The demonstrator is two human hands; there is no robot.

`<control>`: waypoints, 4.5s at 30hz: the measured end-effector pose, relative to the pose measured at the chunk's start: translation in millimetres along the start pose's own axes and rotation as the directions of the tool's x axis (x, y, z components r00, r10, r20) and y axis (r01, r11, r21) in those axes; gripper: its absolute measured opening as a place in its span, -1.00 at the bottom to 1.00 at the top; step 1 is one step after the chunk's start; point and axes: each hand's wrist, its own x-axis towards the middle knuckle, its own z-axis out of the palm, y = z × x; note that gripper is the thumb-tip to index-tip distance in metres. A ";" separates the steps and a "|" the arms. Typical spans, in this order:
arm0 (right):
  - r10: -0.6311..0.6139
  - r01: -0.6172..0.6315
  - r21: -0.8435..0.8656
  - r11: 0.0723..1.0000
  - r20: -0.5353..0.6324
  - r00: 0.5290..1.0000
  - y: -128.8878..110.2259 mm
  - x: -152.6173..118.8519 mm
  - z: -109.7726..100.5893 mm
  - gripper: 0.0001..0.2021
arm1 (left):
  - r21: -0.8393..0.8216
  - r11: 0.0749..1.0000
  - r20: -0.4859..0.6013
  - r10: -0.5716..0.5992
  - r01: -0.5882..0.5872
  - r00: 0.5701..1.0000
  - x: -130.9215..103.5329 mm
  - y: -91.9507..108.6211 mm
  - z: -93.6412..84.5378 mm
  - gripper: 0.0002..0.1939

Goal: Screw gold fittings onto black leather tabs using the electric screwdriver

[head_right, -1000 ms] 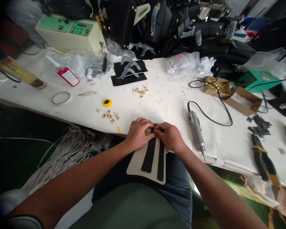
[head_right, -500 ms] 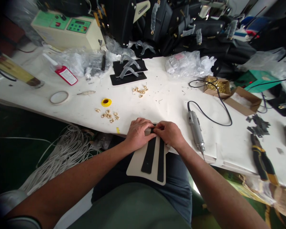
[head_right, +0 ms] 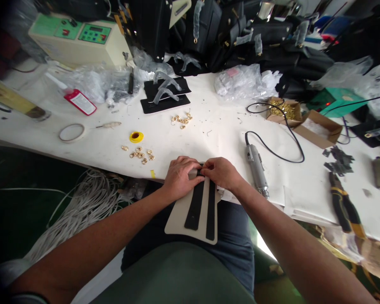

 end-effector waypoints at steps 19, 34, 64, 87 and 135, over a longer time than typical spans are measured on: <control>-0.026 0.026 -0.001 1.000 -0.119 0.993 0.9 -14.0 8.9 -0.76 | -0.005 1.000 0.008 -0.013 0.013 1.000 0.4 3.0 -1.9 -0.72; -0.025 0.035 0.106 0.994 -0.099 0.995 2.9 -14.4 4.7 -0.77 | -0.009 1.000 0.001 -0.009 0.009 1.000 0.3 1.9 -1.1 -0.70; 0.141 -0.423 -0.309 0.852 -0.642 0.753 98.0 -71.5 -48.9 -0.27 | -0.023 1.000 -0.002 -0.019 0.019 1.000 -0.2 2.1 0.1 -0.73; -0.054 0.565 0.499 0.657 -0.717 0.695 -48.4 -28.0 16.7 -0.56 | -0.038 0.999 -0.008 -0.033 0.033 0.999 0.4 3.9 -2.0 -0.68; -0.252 0.573 0.302 0.762 -0.676 0.692 -43.7 -10.8 26.2 -0.75 | 0.053 0.998 0.001 -0.027 0.027 1.000 -0.3 4.9 0.4 -0.73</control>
